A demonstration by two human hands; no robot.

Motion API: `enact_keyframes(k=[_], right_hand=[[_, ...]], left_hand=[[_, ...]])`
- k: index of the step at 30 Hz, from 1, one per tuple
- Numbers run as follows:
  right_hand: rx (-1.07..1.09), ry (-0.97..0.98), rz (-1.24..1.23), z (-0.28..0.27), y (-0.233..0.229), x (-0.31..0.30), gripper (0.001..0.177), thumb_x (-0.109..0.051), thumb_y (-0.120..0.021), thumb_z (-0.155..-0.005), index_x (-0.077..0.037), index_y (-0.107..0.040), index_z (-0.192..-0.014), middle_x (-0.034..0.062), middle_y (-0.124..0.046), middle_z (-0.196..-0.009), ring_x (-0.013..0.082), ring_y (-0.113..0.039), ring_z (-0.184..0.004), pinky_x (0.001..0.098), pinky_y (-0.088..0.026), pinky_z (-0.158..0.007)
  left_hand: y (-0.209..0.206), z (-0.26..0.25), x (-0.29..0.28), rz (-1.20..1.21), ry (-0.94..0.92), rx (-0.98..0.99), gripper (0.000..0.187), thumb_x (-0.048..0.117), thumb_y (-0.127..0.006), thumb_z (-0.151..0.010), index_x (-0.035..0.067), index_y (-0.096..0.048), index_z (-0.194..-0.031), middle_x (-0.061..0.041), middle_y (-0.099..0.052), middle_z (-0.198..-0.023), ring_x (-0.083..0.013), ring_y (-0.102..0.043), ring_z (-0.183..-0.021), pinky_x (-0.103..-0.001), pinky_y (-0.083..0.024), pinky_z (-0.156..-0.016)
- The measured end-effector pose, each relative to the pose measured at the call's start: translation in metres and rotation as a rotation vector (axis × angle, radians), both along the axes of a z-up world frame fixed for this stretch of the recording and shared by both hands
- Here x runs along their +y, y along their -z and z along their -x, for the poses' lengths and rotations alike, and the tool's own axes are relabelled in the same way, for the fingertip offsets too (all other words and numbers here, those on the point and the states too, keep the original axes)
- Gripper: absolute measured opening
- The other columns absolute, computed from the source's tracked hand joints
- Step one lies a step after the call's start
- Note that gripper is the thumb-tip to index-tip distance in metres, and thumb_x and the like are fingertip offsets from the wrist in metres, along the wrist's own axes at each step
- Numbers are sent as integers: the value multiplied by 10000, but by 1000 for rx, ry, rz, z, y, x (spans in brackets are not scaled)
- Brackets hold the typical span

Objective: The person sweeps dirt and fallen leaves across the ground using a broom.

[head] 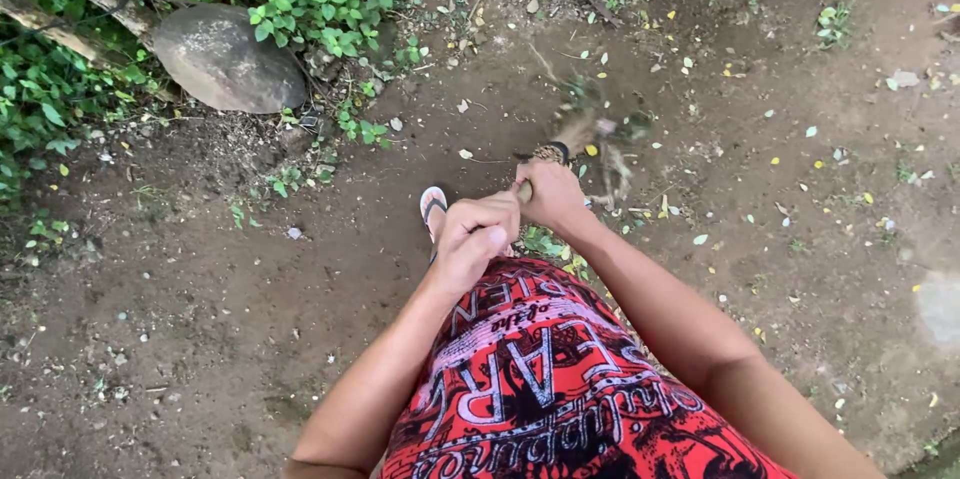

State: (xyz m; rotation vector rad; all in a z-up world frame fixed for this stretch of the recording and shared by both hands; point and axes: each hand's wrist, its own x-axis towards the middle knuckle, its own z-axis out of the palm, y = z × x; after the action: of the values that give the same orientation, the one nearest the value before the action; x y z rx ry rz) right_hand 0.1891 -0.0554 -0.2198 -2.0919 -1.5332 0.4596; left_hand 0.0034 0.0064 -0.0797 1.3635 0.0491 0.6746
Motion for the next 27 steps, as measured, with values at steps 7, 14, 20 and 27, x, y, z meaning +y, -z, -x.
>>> enact_keyframes(k=[7, 14, 20, 27], right_hand=[[-57, 59, -6, 27, -65, -4, 150, -256, -777, -700, -124, -733, -758, 129, -691, -821, 366, -687, -776, 475, -536, -678], [-22, -21, -203, 51, -101, 31, 234, -279, -726, -888, -91, -656, -767, 129, -652, -812, 377, -659, -701, 480, -511, -629], [38, -104, -303, 64, -103, 88, 334, -322, -742, -915, -82, -607, -725, 115, -613, -765, 390, -634, -676, 498, -474, -601], [162, -170, -399, 55, -75, 171, 281, -281, -714, -939, -68, -604, -790, 119, -596, -810, 396, -625, -728, 488, -480, -630]], left_hand=[[-49, 25, -2, 127, -13, -50, 554, 447, -604, -914, -9, -441, -645, -81, -452, -661, -229, -416, -729, -380, -326, -715], [-94, 55, 8, -108, -74, 40, 538, 462, -556, -921, 32, -430, -625, -48, -489, -645, -203, -457, -670, -375, -344, -754], [-105, 63, 36, -221, -138, 71, 481, 415, -566, -897, 34, -438, -634, -51, -495, -650, -215, -465, -675, -372, -367, -765], [-78, 43, 97, -400, -195, 129, 404, 355, -589, -897, 53, -447, -668, -40, -494, -682, -228, -489, -702, -378, -382, -797]])
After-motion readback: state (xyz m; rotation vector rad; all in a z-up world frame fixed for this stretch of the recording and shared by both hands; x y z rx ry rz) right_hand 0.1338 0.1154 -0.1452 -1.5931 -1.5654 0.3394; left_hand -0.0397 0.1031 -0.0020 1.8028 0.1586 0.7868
